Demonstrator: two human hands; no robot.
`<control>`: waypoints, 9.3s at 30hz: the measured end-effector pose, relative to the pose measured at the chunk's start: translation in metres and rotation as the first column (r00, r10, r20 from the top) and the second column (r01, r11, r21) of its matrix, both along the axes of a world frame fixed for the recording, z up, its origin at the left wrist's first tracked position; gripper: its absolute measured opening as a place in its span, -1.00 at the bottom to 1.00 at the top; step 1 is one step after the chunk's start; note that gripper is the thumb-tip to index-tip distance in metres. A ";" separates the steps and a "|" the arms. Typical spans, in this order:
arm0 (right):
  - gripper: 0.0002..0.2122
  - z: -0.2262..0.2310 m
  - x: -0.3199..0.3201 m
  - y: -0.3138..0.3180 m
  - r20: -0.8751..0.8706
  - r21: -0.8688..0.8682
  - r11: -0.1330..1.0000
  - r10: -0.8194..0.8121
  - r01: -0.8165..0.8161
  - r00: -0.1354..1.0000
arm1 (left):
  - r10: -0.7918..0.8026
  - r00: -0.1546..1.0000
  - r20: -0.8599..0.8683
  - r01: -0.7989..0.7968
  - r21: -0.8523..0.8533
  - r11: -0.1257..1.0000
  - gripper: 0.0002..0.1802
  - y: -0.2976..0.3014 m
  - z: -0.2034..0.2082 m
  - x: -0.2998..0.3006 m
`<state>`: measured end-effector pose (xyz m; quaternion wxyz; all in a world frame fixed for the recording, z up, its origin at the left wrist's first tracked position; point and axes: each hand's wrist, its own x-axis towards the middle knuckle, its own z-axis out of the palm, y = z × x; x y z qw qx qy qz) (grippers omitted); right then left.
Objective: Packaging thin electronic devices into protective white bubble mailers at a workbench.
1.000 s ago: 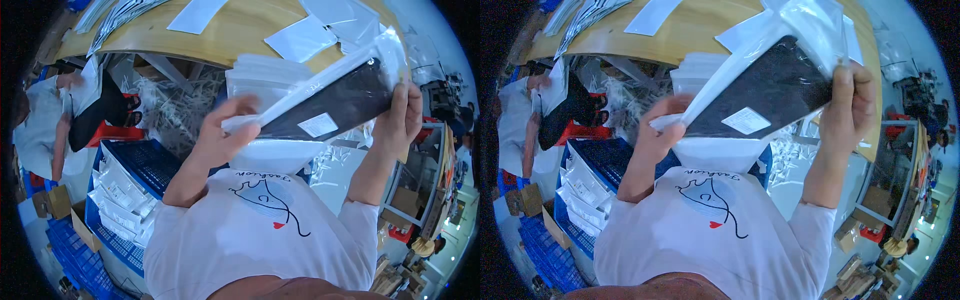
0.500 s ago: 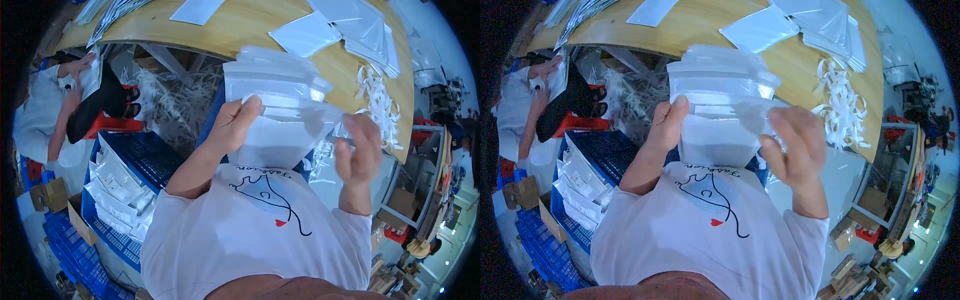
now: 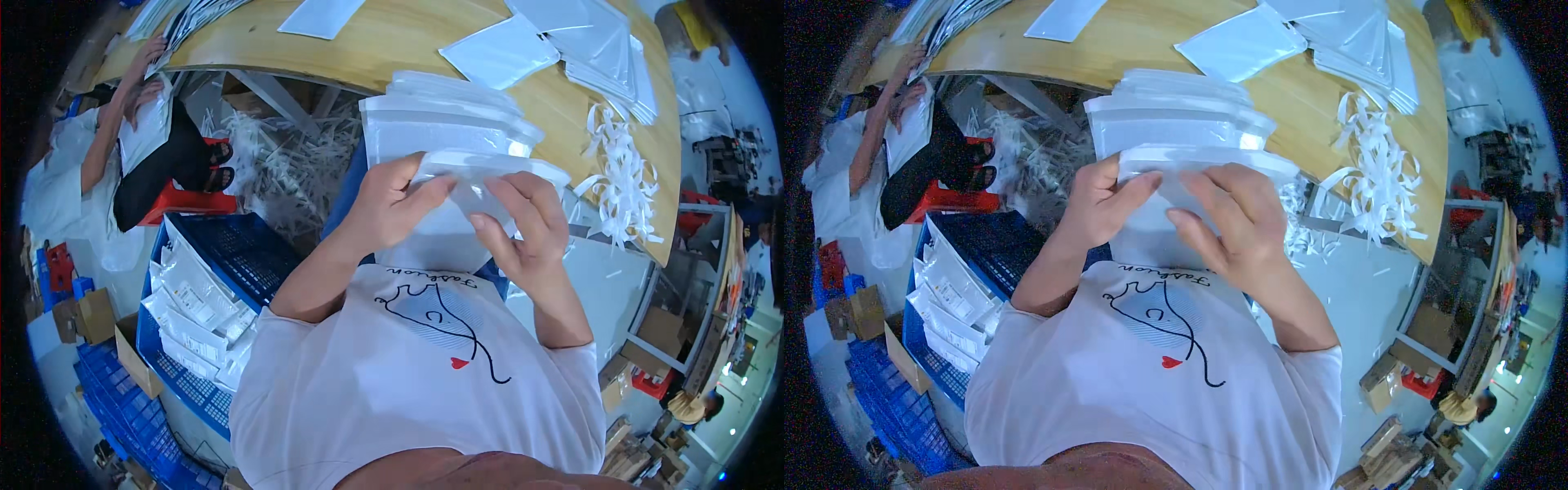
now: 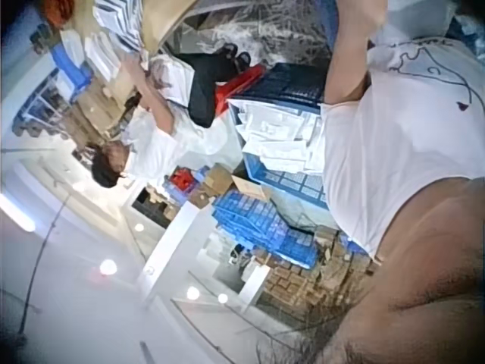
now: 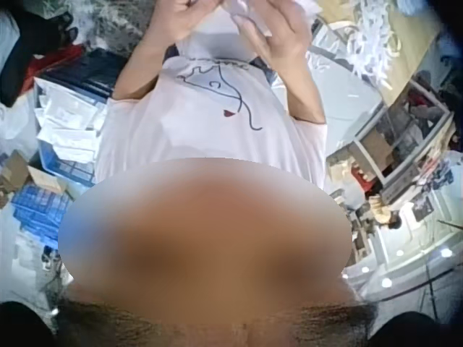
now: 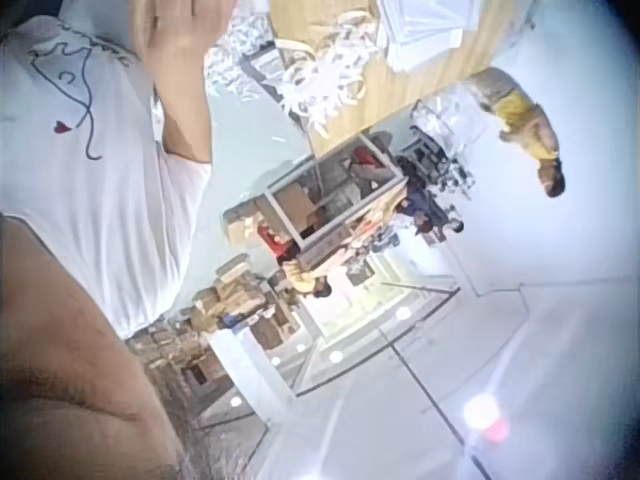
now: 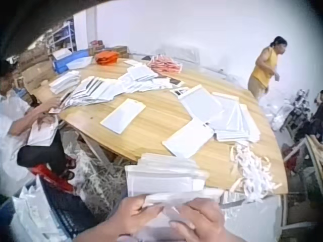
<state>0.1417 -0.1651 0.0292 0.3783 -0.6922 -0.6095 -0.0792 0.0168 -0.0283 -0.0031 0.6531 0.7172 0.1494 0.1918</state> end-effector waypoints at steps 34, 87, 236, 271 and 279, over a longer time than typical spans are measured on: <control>-0.85 -0.075 0.059 -0.085 -0.905 0.121 0.988 0.149 -0.095 0.398 | -0.355 0.908 0.222 0.345 0.084 0.935 -0.76 0.041 -0.016 -0.007; -0.92 0.046 0.163 -0.113 -0.624 0.588 0.655 -0.008 0.475 0.782 | 0.196 0.967 -0.166 0.015 0.798 0.602 -0.65 0.028 -0.033 0.042; -0.73 0.039 -0.015 0.090 -0.118 -0.295 0.930 0.192 -0.220 0.974 | 0.322 0.941 0.104 -0.311 -0.111 0.944 -0.78 0.074 0.045 -0.022; -0.43 -0.017 0.022 0.029 -0.897 0.124 0.970 0.019 0.210 0.441 | 0.267 0.964 -0.002 -0.266 -0.091 0.960 -0.80 0.077 0.028 -0.044; -0.68 -0.024 0.030 0.038 -0.923 0.097 0.991 0.125 -0.094 0.363 | 0.097 0.974 0.205 -0.134 0.177 0.975 -0.78 0.089 0.024 -0.061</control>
